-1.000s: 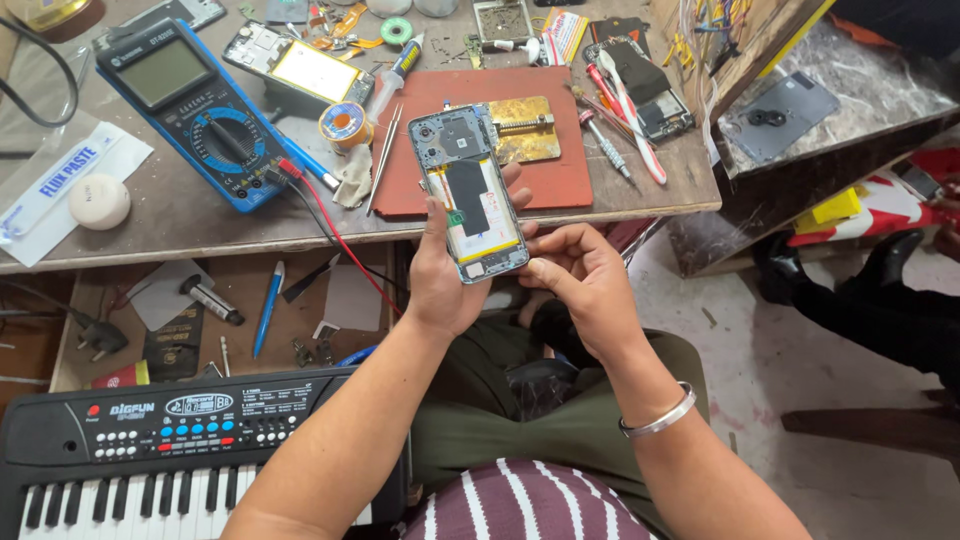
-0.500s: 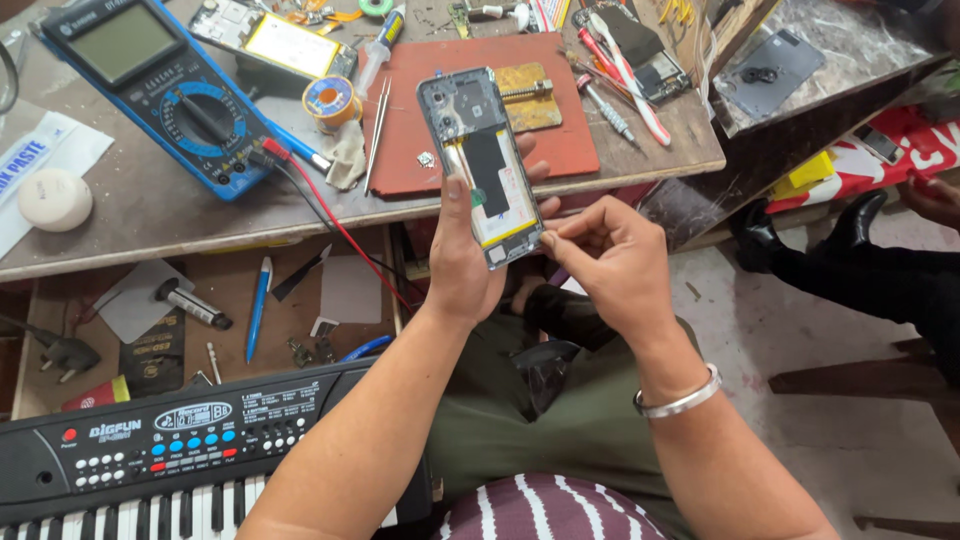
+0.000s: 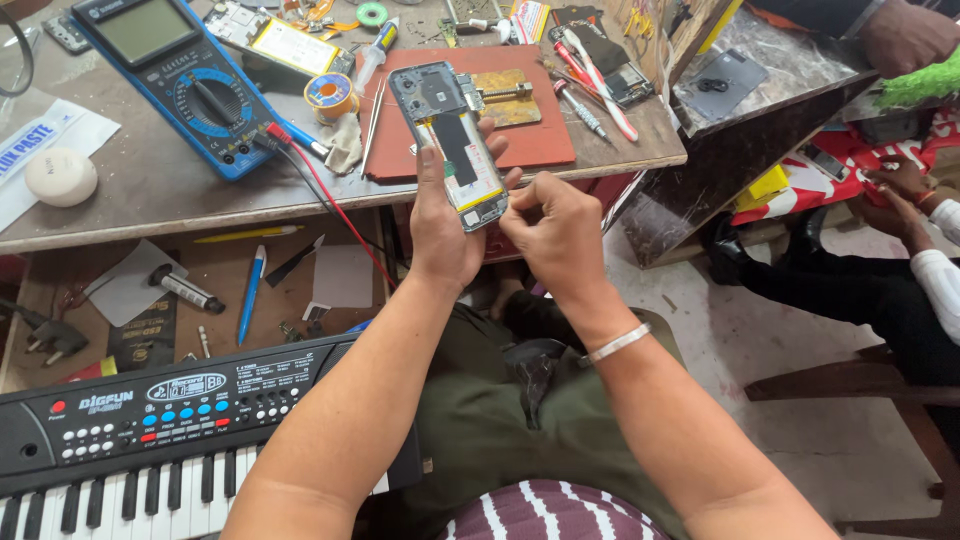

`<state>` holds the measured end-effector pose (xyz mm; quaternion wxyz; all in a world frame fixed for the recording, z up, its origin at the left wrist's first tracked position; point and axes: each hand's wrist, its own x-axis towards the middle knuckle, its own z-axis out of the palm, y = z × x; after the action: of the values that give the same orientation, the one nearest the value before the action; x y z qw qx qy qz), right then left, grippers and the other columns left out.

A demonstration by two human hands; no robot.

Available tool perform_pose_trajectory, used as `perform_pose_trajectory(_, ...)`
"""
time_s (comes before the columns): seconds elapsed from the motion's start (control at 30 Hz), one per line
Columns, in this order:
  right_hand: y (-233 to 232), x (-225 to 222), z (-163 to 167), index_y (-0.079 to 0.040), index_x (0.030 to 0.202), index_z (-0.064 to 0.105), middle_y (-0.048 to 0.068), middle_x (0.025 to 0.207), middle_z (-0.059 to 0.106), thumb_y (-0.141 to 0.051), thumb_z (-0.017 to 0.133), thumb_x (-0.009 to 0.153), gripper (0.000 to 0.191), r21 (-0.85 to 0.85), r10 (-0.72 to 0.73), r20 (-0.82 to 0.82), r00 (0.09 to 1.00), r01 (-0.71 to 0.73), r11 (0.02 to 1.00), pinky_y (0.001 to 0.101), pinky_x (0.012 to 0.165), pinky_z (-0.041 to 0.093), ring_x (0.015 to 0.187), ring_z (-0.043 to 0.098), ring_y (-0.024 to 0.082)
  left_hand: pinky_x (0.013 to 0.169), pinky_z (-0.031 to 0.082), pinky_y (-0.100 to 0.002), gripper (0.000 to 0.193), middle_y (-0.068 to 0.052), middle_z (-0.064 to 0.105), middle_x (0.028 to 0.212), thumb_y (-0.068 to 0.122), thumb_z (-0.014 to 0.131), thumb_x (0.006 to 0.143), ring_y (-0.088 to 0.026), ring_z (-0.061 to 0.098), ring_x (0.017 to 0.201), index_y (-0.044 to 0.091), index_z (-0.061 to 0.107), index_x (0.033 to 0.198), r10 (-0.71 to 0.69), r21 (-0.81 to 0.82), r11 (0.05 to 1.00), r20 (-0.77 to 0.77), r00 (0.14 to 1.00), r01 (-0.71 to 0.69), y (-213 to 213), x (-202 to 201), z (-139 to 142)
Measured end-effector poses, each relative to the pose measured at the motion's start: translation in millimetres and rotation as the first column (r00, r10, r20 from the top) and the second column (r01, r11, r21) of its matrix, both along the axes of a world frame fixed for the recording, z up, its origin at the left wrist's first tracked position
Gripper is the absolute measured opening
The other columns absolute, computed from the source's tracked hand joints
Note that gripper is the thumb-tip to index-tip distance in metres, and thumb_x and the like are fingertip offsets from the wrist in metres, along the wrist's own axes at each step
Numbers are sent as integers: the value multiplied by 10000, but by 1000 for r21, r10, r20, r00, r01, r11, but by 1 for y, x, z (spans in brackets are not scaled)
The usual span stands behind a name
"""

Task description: The person uses a screwdriver to remove screws from the back of a disassembled smartphone. They then connect a charging cable to the phone, observe the screen lighting up, and proceed to remove the back cover and internal components.

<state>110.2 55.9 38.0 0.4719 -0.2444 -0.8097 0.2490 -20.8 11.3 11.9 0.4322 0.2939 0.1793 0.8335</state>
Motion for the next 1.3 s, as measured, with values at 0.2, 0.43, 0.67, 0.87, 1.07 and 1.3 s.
perform_pose_trajectory(0.2, 25, 8, -25, -24, 969, 587, 69, 899, 730, -12, 728, 924, 149, -364, 13, -280, 960, -119, 924, 257, 690, 582, 772, 674, 91, 1129, 502, -513, 674, -159, 465, 1569, 522, 355, 1099, -287, 518, 1394, 52, 347, 1582, -134, 47, 990, 121, 984, 130, -3, 1, 6)
perform_pose_trajectory(0.43, 29, 16, -46, -47, 1156, 500, 28, 941, 561, -25, 727, 1008, 272, -483, 9, -539, 843, -317, 816, 234, 659, 536, 737, 570, 73, 1135, 492, -513, 716, -161, 464, 1580, 549, 405, 1078, -291, 512, 1410, 62, 335, 1599, -175, 38, 984, 102, 979, 172, -14, 2, 14)
perform_pose_trajectory(0.67, 11, 13, -21, -40, 1352, 515, 49, 1157, 675, -67, 657, 948, 429, -530, 147, -548, 824, -478, 701, 246, 780, 570, 891, 635, 91, 1098, 507, -479, 846, -199, 536, 1540, 664, 347, 1114, -334, 600, 1329, -28, 401, 1597, -345, 98, 935, 34, 938, 341, -27, 4, 24)
perform_pose_trajectory(0.87, 9, 17, -21, -19, 1387, 565, 40, 1070, 631, -5, 699, 941, 466, -526, 186, -502, 845, -469, 709, 245, 844, 529, 932, 605, 91, 1141, 482, -481, 856, -148, 515, 1553, 665, 338, 1042, -298, 568, 1360, 0, 390, 1578, -308, -60, 949, 36, 951, 310, -28, 7, 29)
perform_pose_trajectory(1.07, 18, 8, -22, -25, 1331, 569, 40, 1029, 633, 1, 697, 972, 383, -472, 133, -411, 902, -335, 815, 234, 759, 534, 858, 589, 70, 1177, 468, -471, 801, -168, 543, 1516, 619, 348, 1074, -303, 573, 1373, -11, 417, 1562, -331, -89, 938, 56, 942, 335, -25, 6, 20)
perform_pose_trajectory(1.3, 46, -2, 1, -24, 1369, 566, 35, 1174, 609, -15, 682, 995, 392, -271, 99, -320, 942, -192, 943, 209, 729, 476, 856, 519, 49, 1067, 552, -506, 716, -248, 564, 1440, 554, 372, 1174, -379, 637, 1233, -38, 431, 1572, -440, -83, 890, 94, 893, 447, -28, 2, 6)
